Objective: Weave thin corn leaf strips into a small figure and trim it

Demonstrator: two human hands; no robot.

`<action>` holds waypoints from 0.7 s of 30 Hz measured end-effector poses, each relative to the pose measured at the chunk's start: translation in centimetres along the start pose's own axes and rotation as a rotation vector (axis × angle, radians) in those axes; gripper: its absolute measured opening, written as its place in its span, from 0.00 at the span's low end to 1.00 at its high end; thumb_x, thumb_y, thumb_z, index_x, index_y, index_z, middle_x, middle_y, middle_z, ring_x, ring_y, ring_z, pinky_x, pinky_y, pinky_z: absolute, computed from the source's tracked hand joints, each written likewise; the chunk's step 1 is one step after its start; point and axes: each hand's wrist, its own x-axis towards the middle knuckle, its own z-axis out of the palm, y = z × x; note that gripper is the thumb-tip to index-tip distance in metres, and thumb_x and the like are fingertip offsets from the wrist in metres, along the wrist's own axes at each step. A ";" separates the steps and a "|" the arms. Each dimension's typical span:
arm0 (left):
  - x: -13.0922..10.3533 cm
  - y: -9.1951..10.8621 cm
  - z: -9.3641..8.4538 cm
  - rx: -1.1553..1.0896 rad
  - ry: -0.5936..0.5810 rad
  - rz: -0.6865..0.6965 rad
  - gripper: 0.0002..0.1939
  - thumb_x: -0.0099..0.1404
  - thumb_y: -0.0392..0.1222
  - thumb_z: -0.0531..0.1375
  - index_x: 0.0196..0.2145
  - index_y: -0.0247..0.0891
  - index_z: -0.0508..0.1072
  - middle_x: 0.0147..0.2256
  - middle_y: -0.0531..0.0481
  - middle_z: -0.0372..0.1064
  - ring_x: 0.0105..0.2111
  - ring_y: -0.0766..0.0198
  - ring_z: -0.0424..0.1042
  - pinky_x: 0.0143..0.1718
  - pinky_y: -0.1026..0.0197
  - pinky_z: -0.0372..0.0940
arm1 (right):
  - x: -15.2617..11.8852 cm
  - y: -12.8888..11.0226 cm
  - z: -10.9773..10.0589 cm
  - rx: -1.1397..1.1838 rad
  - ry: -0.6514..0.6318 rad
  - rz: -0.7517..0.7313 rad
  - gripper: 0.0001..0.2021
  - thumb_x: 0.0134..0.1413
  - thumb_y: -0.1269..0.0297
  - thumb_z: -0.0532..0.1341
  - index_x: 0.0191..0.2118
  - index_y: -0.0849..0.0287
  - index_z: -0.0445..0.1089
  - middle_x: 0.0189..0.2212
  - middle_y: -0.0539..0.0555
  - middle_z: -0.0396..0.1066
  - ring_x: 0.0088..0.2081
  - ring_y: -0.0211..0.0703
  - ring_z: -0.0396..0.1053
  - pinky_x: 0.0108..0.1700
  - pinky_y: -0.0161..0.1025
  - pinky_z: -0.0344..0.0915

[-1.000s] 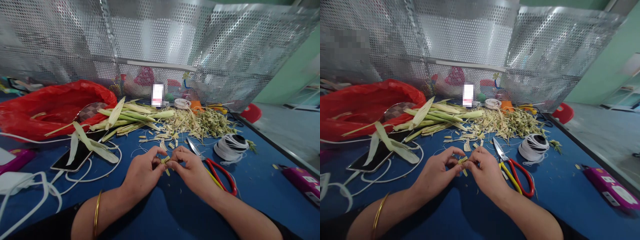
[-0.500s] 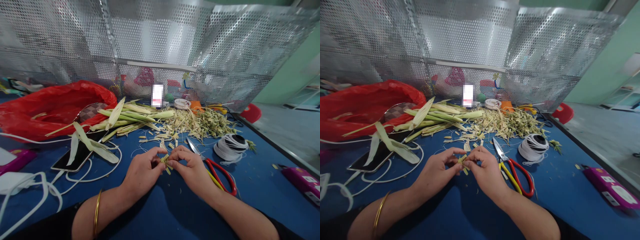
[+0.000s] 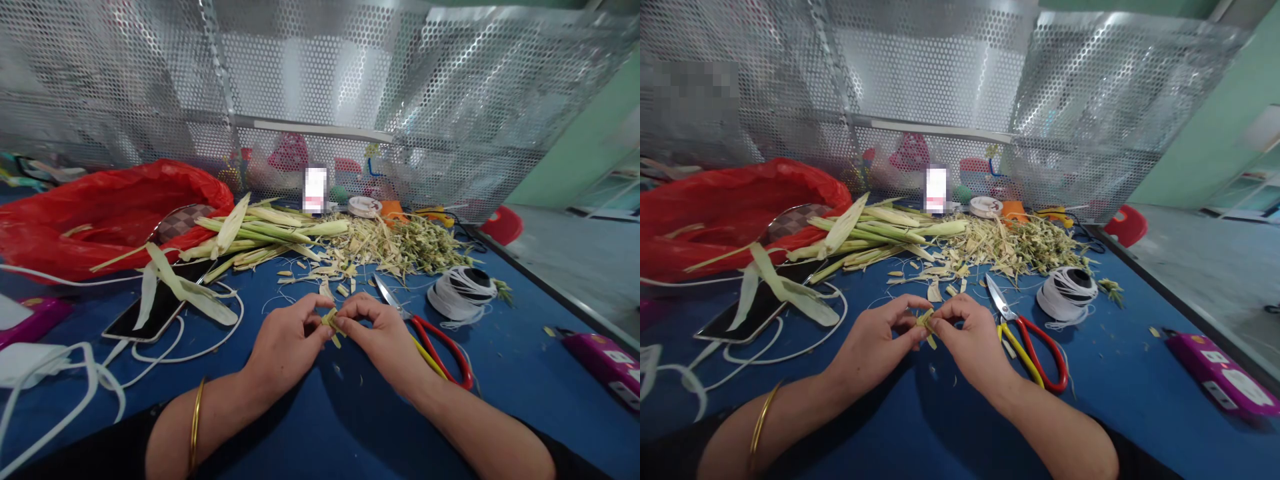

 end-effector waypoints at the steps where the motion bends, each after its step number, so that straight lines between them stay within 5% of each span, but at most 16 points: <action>1: 0.0 0.0 0.0 0.022 0.000 0.007 0.13 0.59 0.42 0.58 0.44 0.44 0.71 0.24 0.58 0.74 0.25 0.63 0.74 0.30 0.64 0.62 | 0.0 0.0 0.0 -0.018 0.016 0.001 0.08 0.49 0.64 0.62 0.22 0.58 0.71 0.27 0.50 0.68 0.31 0.40 0.66 0.36 0.38 0.62; 10: -0.1 0.0 0.1 0.043 -0.022 0.040 0.17 0.59 0.39 0.57 0.47 0.45 0.68 0.24 0.59 0.74 0.27 0.64 0.74 0.33 0.63 0.62 | 0.0 0.4 0.5 0.083 0.028 0.147 0.06 0.46 0.63 0.62 0.26 0.58 0.66 0.23 0.47 0.64 0.26 0.37 0.61 0.30 0.35 0.59; 14: 0.0 0.2 -0.1 -0.001 -0.058 0.025 0.17 0.57 0.37 0.56 0.46 0.44 0.67 0.23 0.60 0.74 0.27 0.64 0.74 0.32 0.64 0.62 | 0.2 0.0 -0.1 0.246 -0.120 0.201 0.08 0.44 0.64 0.62 0.34 0.59 0.69 0.26 0.47 0.66 0.28 0.36 0.63 0.32 0.35 0.60; 17: 0.0 0.4 -0.2 -0.031 -0.082 -0.006 0.17 0.55 0.36 0.56 0.44 0.43 0.66 0.24 0.59 0.74 0.26 0.64 0.73 0.31 0.64 0.62 | 0.3 -0.2 -0.5 0.228 -0.216 0.209 0.07 0.49 0.62 0.61 0.29 0.61 0.71 0.23 0.49 0.67 0.27 0.37 0.64 0.32 0.36 0.60; 21: -0.1 0.6 -0.1 -0.001 -0.102 -0.020 0.17 0.53 0.35 0.56 0.42 0.42 0.66 0.24 0.58 0.75 0.25 0.63 0.73 0.30 0.64 0.62 | 0.5 0.1 -0.4 0.147 -0.160 0.179 0.11 0.49 0.61 0.61 0.21 0.59 0.67 0.18 0.47 0.64 0.23 0.35 0.61 0.29 0.34 0.58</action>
